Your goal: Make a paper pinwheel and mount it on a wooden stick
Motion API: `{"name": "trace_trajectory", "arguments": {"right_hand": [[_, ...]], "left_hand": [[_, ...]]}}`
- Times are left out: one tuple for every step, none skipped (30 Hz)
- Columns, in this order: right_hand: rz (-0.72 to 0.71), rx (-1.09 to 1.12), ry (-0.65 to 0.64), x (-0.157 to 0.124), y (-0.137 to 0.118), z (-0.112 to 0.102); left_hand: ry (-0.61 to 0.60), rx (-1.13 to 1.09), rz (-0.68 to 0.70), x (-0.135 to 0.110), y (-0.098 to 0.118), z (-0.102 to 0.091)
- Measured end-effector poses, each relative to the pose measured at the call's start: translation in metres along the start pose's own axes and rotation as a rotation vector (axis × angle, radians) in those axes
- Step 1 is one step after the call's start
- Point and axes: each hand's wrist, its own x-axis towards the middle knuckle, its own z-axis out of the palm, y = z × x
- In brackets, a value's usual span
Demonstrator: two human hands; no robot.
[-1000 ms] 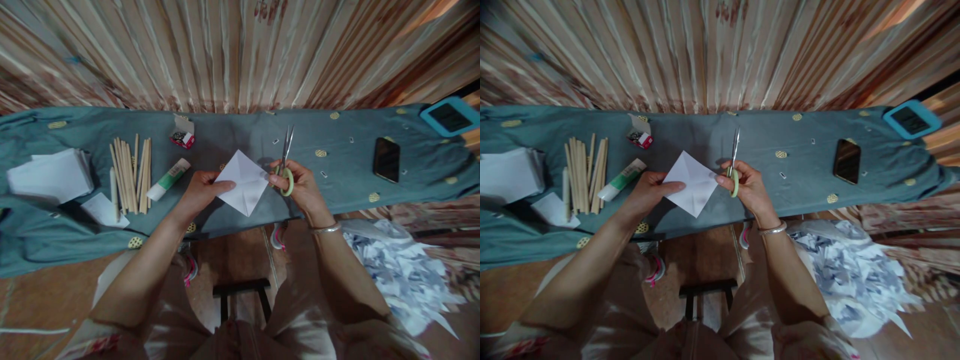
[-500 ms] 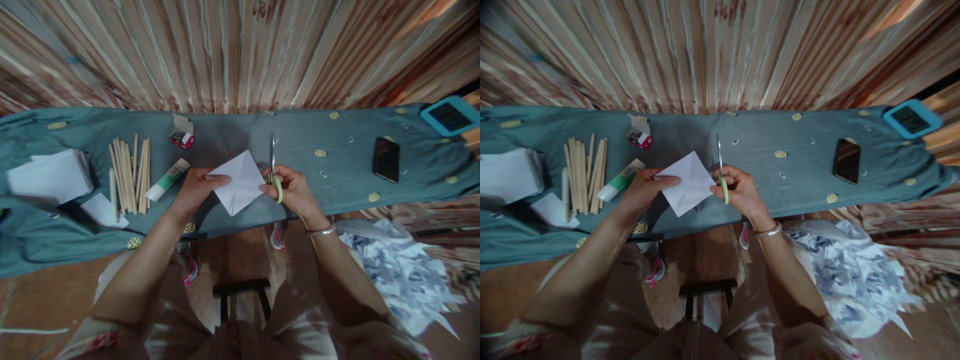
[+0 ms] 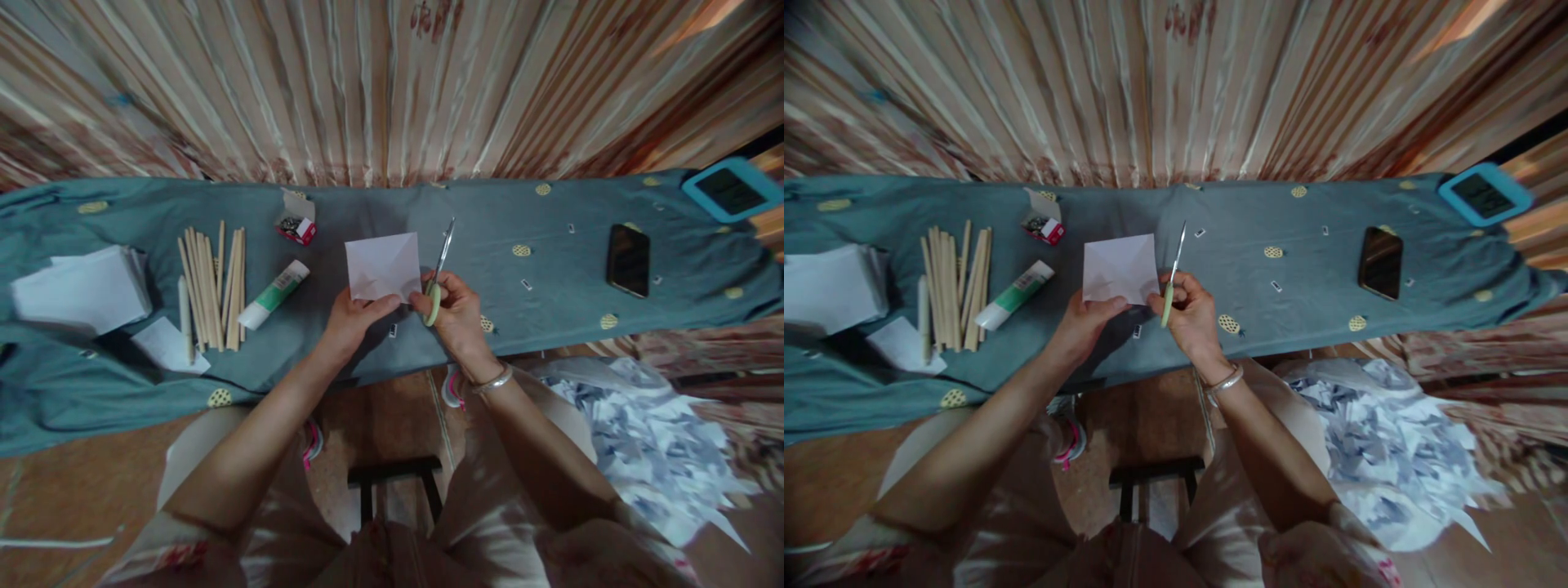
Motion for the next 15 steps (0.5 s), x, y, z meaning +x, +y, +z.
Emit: {"name": "trace_trajectory", "arguments": {"right_hand": [[0.003,0.005,-0.003,-0.001,0.0,0.002],[0.007,0.008,-0.009,-0.002,0.001,0.004],[0.011,0.009,-0.018,-0.003,0.002,0.005],[0.015,0.01,-0.029,-0.004,0.003,0.006],[0.022,0.012,-0.042,-0.004,0.004,0.007],[0.032,0.017,-0.056,-0.005,0.005,0.008],[0.042,0.023,-0.066,-0.005,0.006,0.009],[0.052,0.032,-0.074,-0.005,0.006,0.009],[0.059,0.039,-0.081,-0.006,0.006,0.01],[0.065,0.043,-0.093,-0.007,0.006,0.01],[0.068,0.042,-0.107,-0.008,0.005,0.01],[0.069,0.036,-0.125,-0.009,0.004,0.01],[0.071,0.029,-0.147,-0.01,0.002,0.01],[0.077,0.023,-0.173,-0.012,0.001,0.009],[0.089,0.02,-0.201,-0.013,0.0,0.008]], "left_hand": [[0.042,0.027,-0.008,0.0,-0.002,0.001],[0.088,0.051,-0.014,-0.001,-0.004,0.002],[0.132,0.073,-0.014,0.0,-0.005,0.002],[0.174,0.09,-0.008,0.0,-0.007,0.002],[0.206,0.102,0.0,0.0,-0.008,0.002],[0.229,0.112,0.006,0.001,-0.009,0.001],[0.244,0.118,0.008,0.002,-0.009,0.001],[0.252,0.117,0.006,0.002,-0.009,0.0],[0.259,0.11,0.003,0.003,-0.009,-0.001],[0.262,0.1,-0.001,0.004,-0.008,-0.001],[0.262,0.086,-0.003,0.005,-0.007,-0.002],[0.262,0.069,-0.003,0.006,-0.006,-0.003],[0.261,0.051,-0.001,0.007,-0.004,-0.004],[0.262,0.032,0.003,0.008,-0.001,-0.006],[0.266,0.016,0.007,0.01,0.001,-0.007]]}}
